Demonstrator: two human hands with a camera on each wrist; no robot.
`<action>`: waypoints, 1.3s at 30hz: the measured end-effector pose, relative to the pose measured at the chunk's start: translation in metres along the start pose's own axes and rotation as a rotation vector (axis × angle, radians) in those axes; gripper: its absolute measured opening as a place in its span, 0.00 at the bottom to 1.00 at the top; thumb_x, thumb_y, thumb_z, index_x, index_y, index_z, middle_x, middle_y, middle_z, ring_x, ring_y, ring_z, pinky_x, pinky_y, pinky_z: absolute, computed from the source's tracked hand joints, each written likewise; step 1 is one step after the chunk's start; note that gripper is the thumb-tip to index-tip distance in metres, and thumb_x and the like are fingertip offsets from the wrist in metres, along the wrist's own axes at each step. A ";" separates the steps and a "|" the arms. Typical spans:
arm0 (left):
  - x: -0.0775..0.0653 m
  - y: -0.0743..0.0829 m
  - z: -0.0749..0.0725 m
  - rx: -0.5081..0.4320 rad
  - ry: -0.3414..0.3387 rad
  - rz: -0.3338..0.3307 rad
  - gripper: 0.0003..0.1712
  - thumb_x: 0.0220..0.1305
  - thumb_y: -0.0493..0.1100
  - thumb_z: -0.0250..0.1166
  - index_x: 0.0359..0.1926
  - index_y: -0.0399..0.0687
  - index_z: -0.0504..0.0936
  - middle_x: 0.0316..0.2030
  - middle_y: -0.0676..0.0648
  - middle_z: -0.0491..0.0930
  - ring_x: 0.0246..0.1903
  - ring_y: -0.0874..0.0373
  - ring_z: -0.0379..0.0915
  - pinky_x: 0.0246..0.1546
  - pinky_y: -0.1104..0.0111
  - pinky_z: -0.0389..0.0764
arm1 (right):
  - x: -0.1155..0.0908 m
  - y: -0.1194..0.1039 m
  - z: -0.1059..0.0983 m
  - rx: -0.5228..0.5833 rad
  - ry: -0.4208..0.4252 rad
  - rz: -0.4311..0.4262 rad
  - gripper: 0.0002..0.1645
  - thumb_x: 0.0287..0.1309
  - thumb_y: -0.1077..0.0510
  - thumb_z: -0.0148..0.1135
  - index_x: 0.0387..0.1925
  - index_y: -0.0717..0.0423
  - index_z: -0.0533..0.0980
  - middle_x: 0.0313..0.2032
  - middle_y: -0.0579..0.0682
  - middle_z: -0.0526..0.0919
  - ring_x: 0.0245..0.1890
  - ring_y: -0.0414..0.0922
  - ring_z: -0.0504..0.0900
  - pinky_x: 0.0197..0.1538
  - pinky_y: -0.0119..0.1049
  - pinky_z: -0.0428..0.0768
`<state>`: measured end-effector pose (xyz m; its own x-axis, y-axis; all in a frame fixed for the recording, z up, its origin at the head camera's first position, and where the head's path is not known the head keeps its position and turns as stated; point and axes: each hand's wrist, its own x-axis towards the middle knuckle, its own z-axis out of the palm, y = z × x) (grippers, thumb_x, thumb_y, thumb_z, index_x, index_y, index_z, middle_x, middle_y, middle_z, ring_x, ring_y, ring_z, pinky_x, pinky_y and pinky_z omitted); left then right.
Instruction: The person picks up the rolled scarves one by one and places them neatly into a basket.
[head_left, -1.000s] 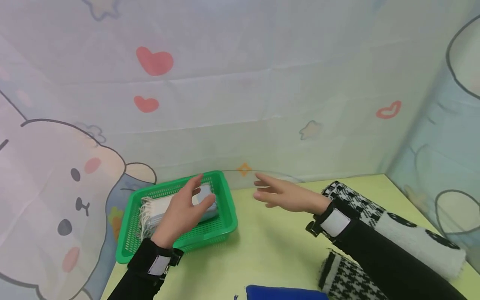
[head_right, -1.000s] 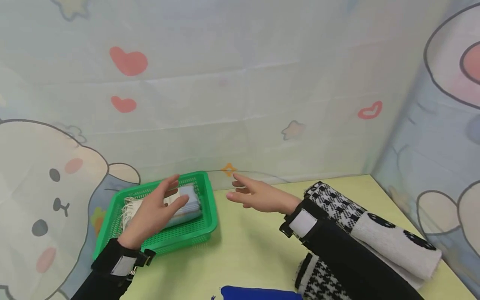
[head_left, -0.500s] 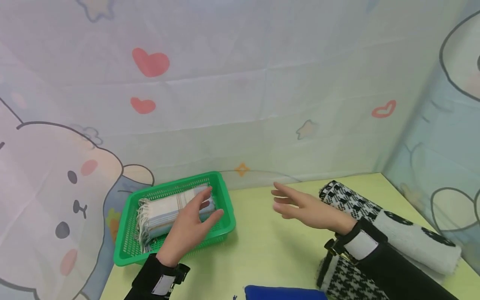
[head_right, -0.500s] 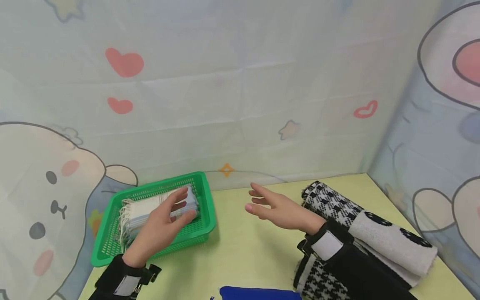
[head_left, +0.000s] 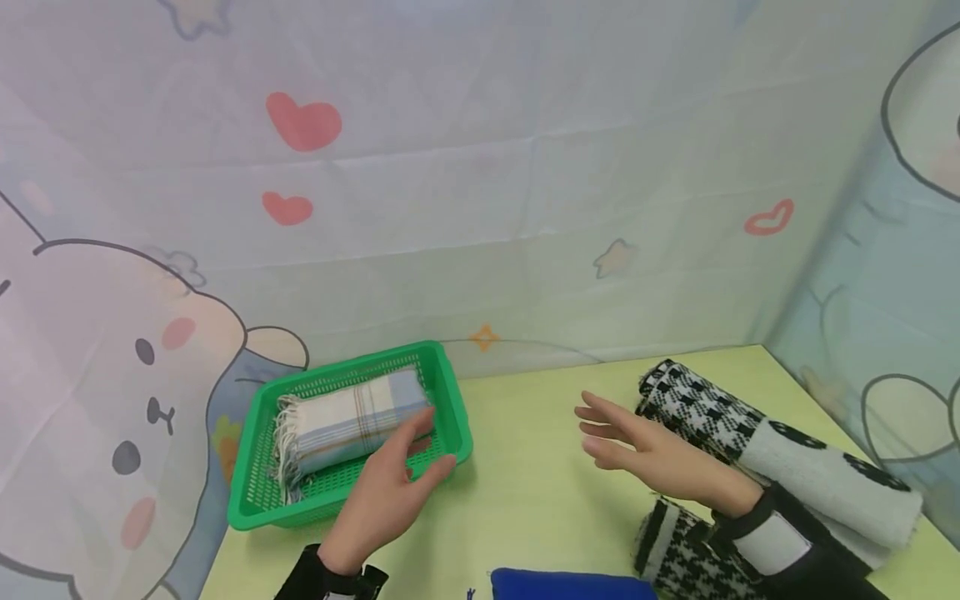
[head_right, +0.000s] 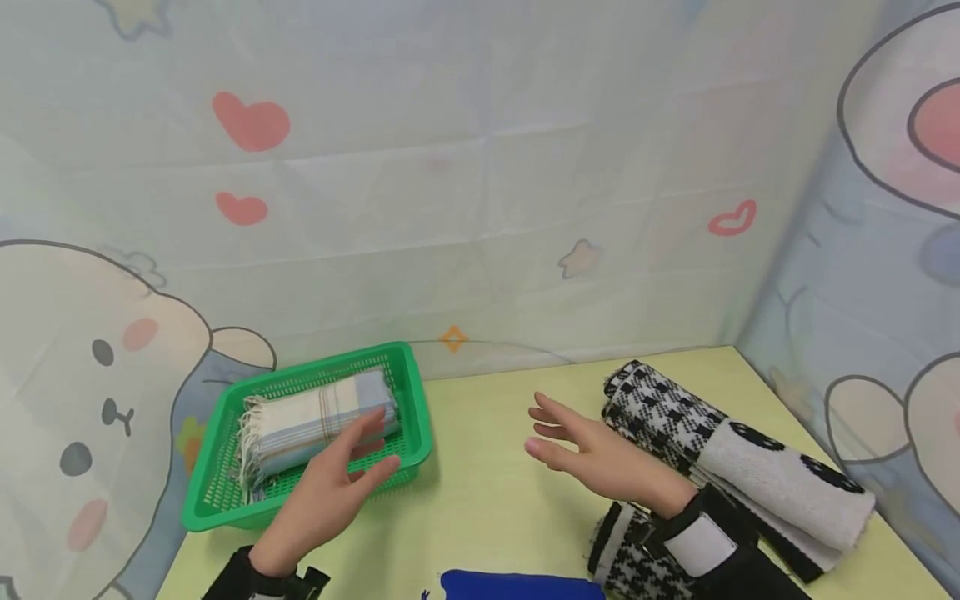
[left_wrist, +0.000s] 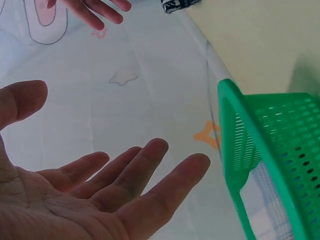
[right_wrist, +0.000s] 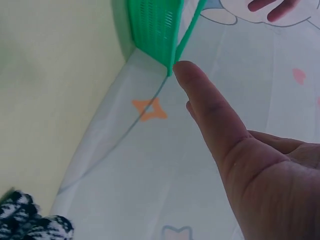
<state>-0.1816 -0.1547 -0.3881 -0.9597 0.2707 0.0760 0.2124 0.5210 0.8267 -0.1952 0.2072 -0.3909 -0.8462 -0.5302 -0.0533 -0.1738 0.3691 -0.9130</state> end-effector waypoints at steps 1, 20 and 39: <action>-0.001 -0.002 0.002 -0.001 -0.001 -0.001 0.39 0.78 0.56 0.66 0.82 0.52 0.64 0.76 0.43 0.70 0.71 0.42 0.72 0.67 0.44 0.78 | -0.002 0.002 0.001 0.011 -0.001 -0.002 0.46 0.85 0.48 0.51 0.87 0.58 0.41 0.82 0.66 0.55 0.79 0.68 0.60 0.69 0.44 0.81; -0.021 -0.023 0.024 -0.055 -0.105 -0.053 0.41 0.78 0.59 0.66 0.81 0.47 0.64 0.75 0.38 0.70 0.70 0.35 0.72 0.63 0.37 0.80 | -0.032 0.034 0.018 0.163 0.011 -0.024 0.43 0.87 0.56 0.47 0.84 0.70 0.38 0.80 0.77 0.51 0.77 0.74 0.57 0.63 0.44 0.86; -0.031 -0.046 0.040 -0.144 -0.215 -0.189 0.45 0.77 0.59 0.66 0.82 0.42 0.62 0.73 0.32 0.71 0.69 0.32 0.72 0.60 0.34 0.80 | -0.058 0.043 0.024 0.077 0.043 0.110 0.43 0.87 0.52 0.47 0.85 0.67 0.40 0.79 0.76 0.55 0.75 0.77 0.62 0.60 0.55 0.87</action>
<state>-0.1544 -0.1543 -0.4505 -0.9153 0.3530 -0.1938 -0.0090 0.4631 0.8862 -0.1415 0.2354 -0.4363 -0.8790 -0.4563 -0.1385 -0.0416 0.3627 -0.9310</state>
